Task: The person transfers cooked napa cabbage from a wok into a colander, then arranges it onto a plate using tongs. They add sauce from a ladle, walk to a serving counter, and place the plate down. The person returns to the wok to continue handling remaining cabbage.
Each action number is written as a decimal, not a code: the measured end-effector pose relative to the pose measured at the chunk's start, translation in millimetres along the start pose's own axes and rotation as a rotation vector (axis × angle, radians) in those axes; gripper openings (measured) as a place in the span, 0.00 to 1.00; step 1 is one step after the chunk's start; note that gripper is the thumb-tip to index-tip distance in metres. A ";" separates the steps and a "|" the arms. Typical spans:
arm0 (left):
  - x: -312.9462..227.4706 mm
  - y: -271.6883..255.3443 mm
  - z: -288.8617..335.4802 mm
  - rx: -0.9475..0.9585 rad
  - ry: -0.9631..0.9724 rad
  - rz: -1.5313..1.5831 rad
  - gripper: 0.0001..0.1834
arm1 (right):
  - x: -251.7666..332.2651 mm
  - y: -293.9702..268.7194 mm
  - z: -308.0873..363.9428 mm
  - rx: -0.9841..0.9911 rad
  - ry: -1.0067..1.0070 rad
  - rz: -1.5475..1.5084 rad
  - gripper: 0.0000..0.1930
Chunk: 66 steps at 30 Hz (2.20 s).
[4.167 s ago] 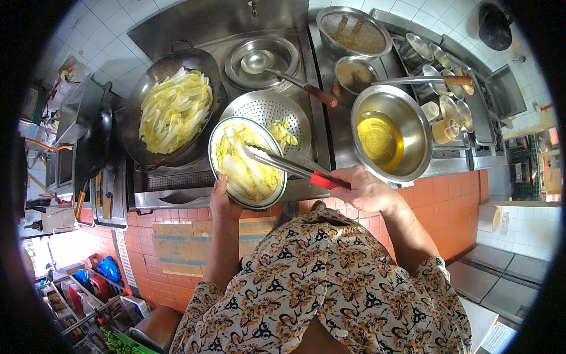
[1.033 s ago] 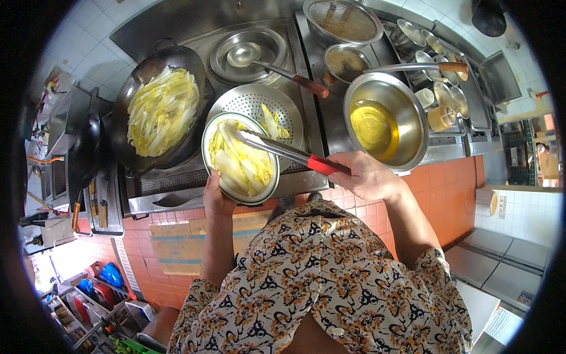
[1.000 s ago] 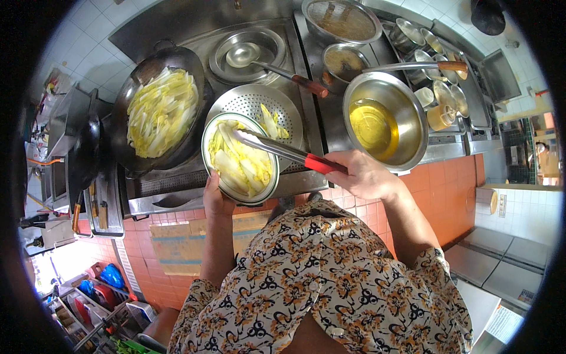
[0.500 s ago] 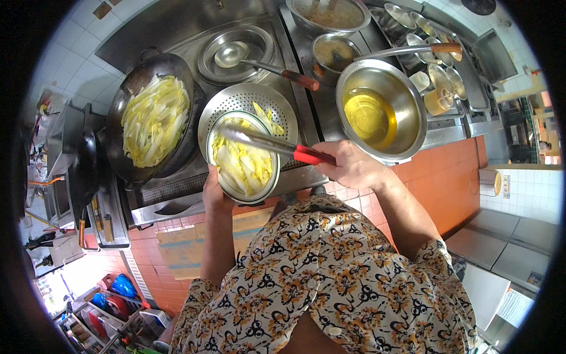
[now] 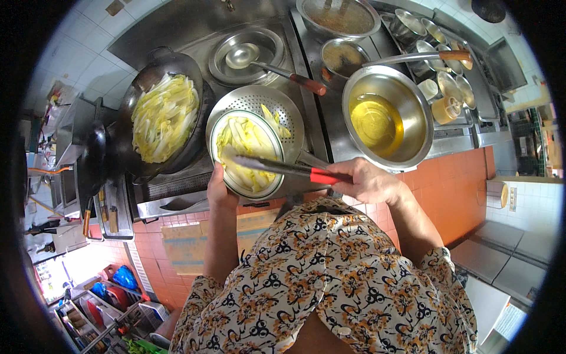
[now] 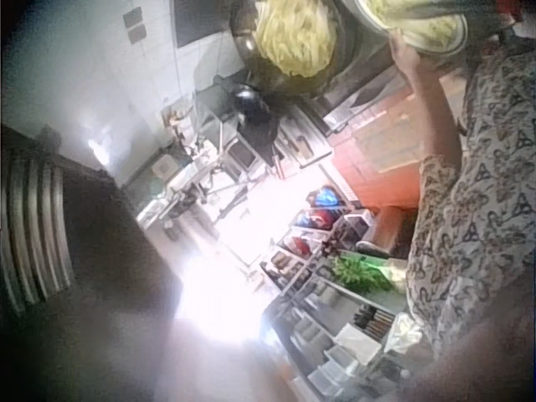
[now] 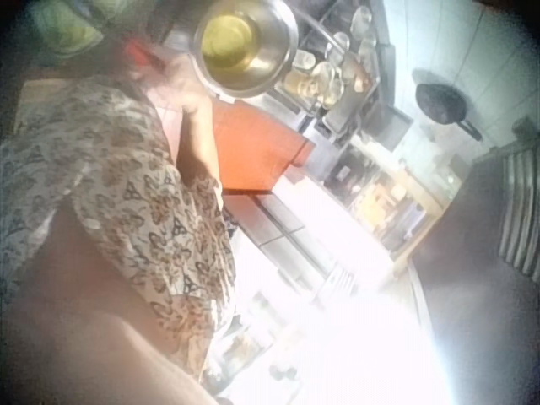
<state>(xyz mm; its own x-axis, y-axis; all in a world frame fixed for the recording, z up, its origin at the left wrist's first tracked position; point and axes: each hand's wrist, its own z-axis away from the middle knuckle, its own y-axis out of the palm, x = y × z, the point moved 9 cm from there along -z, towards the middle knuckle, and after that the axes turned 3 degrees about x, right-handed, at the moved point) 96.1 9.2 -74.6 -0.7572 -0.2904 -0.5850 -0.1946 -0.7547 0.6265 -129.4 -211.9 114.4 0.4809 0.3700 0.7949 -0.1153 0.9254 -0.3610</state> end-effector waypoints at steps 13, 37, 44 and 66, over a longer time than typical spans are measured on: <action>5.0 -2.9 7.7 -0.069 0.081 0.091 0.25 | 17.9 2.5 12.4 0.059 -0.062 0.170 0.20; -6.7 -30.4 63.3 -0.087 -0.094 0.008 0.29 | -85.4 33.9 -107.5 -0.329 0.211 0.553 0.29; -13.4 -71.1 73.0 -0.205 -0.182 -0.104 0.26 | -93.2 54.8 -125.4 -0.177 0.280 0.634 0.29; -18.7 -22.8 84.1 -0.159 -0.114 -0.130 0.24 | -35.4 -365.8 24.6 -0.217 0.695 1.165 0.13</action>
<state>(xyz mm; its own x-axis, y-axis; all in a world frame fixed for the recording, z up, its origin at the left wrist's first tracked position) 62.2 81.4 -34.6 -0.7995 -0.1235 -0.5878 -0.2012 -0.8670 0.4558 -125.6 -561.5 230.3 0.5401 0.7403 -0.4003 -0.6424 0.0555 -0.7643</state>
